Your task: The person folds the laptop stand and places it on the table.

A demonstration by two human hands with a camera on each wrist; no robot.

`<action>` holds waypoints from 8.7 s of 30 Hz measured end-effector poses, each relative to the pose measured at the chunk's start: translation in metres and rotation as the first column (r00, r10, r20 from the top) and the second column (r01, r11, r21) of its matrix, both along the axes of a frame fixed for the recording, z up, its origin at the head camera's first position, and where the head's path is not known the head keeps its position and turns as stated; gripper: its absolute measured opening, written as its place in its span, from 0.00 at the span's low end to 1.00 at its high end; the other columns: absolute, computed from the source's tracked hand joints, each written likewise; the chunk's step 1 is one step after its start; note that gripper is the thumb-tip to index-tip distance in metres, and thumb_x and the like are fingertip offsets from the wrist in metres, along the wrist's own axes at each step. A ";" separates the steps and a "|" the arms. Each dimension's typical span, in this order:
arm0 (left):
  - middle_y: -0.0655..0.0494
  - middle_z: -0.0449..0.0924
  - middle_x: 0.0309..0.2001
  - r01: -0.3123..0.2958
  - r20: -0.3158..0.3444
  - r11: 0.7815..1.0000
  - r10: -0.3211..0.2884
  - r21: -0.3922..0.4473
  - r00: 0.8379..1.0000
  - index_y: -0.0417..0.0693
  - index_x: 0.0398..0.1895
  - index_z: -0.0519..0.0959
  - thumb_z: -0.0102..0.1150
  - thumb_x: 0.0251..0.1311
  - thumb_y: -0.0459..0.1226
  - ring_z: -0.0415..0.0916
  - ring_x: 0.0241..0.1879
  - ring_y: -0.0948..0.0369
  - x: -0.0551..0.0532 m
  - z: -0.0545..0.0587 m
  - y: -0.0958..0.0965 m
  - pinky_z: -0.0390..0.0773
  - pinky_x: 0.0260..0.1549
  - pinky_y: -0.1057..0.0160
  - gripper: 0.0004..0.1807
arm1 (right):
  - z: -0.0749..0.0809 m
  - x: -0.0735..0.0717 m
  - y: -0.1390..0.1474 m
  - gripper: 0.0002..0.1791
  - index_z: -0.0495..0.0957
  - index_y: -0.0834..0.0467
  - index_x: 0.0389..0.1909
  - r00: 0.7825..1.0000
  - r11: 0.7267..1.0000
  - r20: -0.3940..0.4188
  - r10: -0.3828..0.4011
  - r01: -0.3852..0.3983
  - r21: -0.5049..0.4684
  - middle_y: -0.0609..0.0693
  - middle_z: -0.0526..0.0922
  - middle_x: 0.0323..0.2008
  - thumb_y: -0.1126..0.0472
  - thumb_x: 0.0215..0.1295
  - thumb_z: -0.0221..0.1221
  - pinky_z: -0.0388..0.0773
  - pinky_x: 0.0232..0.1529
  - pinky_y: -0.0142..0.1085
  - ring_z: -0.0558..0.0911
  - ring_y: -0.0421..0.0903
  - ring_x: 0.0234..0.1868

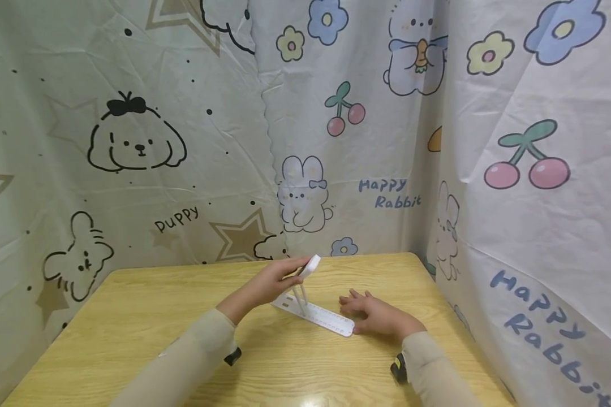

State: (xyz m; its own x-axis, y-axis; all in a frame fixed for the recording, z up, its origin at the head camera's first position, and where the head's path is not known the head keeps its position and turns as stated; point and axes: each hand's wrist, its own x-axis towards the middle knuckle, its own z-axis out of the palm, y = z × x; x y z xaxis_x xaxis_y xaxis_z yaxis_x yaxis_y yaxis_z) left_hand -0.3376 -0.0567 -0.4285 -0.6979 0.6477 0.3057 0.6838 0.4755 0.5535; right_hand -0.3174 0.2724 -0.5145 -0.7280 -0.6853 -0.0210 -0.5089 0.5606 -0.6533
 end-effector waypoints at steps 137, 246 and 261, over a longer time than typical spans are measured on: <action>0.50 0.84 0.58 -0.316 0.269 0.856 0.218 0.409 0.938 0.47 0.59 0.84 0.69 0.64 0.35 0.80 0.61 0.50 -0.001 -0.039 -0.045 0.78 0.63 0.49 0.19 | -0.007 -0.004 -0.125 0.27 0.80 0.59 0.61 0.937 0.931 -0.077 -0.340 0.324 -0.169 0.58 0.74 0.70 0.55 0.63 0.71 0.61 0.74 0.60 0.68 0.62 0.73; 0.49 0.88 0.51 -0.480 0.338 0.842 0.389 0.247 0.857 0.40 0.30 0.89 0.74 0.56 0.30 0.81 0.57 0.48 -0.037 -0.098 -0.035 0.83 0.55 0.50 0.02 | -0.021 -0.058 -0.169 0.03 0.91 0.55 0.34 0.830 0.773 -0.007 -0.558 0.517 -0.369 0.51 0.89 0.49 0.63 0.58 0.73 0.82 0.59 0.46 0.85 0.52 0.56; 0.53 0.88 0.40 -0.554 0.331 0.799 0.470 0.236 0.818 0.44 0.28 0.84 0.77 0.53 0.33 0.83 0.40 0.58 -0.037 -0.097 -0.033 0.85 0.40 0.61 0.08 | -0.018 -0.057 -0.172 0.16 0.76 0.59 0.35 0.818 0.703 0.046 -0.573 0.520 -0.485 0.50 0.86 0.37 0.73 0.54 0.73 0.85 0.49 0.40 0.86 0.49 0.46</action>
State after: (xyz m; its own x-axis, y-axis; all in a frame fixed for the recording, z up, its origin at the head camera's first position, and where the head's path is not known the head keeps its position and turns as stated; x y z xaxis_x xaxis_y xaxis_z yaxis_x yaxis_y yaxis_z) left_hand -0.3748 -0.0900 -0.5259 -0.9768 0.0747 0.2007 0.2112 0.4926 0.8443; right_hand -0.3747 0.1007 -0.5321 -0.9570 -0.0735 0.2807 -0.2856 0.4106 -0.8659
